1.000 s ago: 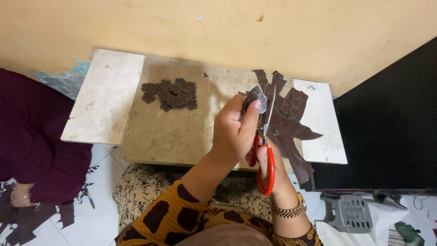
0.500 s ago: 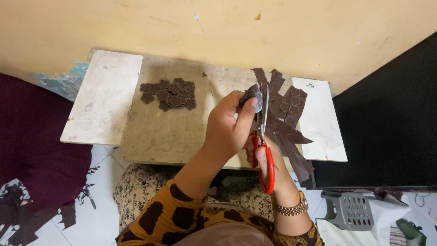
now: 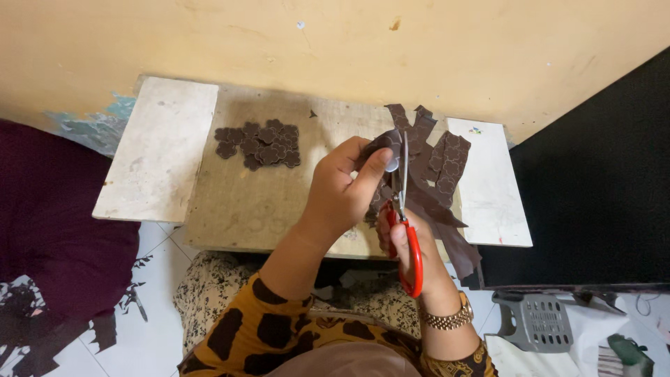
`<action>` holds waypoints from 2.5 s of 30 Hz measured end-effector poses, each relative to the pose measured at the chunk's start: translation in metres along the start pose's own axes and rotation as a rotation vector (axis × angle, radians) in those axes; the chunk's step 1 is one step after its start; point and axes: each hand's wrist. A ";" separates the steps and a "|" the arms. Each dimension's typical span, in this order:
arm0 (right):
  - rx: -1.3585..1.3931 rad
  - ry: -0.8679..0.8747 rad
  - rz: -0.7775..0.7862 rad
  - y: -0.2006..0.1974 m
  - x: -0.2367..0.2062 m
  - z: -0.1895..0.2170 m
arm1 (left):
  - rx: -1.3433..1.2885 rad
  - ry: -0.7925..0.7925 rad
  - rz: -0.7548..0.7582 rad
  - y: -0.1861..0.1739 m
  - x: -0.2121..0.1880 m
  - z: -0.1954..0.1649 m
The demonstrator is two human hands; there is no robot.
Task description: The person cuts flower-shaped pieces from strips of dark brown patterned leather using red-handled scissors, following printed outlines on the material. They rotate each strip while cutting, place the finished flower cutouts in a pile on the cutting board, and set aside the leftover scrap pieces.
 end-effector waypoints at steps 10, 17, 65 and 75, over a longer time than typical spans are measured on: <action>-0.062 -0.085 0.054 0.001 0.002 0.018 | 0.100 0.143 0.101 0.000 0.000 -0.014; 0.006 -0.082 0.050 0.003 -0.002 0.019 | 0.206 0.233 0.082 -0.003 -0.003 -0.024; -0.123 -0.099 0.072 -0.005 0.014 -0.016 | -0.145 -0.234 0.149 -0.015 0.008 0.014; -0.078 -0.058 0.033 0.001 0.011 -0.015 | -0.013 -0.277 0.133 -0.017 0.011 0.017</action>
Point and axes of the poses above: each hand's wrist, its own x-axis towards the middle knuckle, its own y-axis out of the palm, z = x × y, and after that the axes turned 14 degrees about -z, right-handed
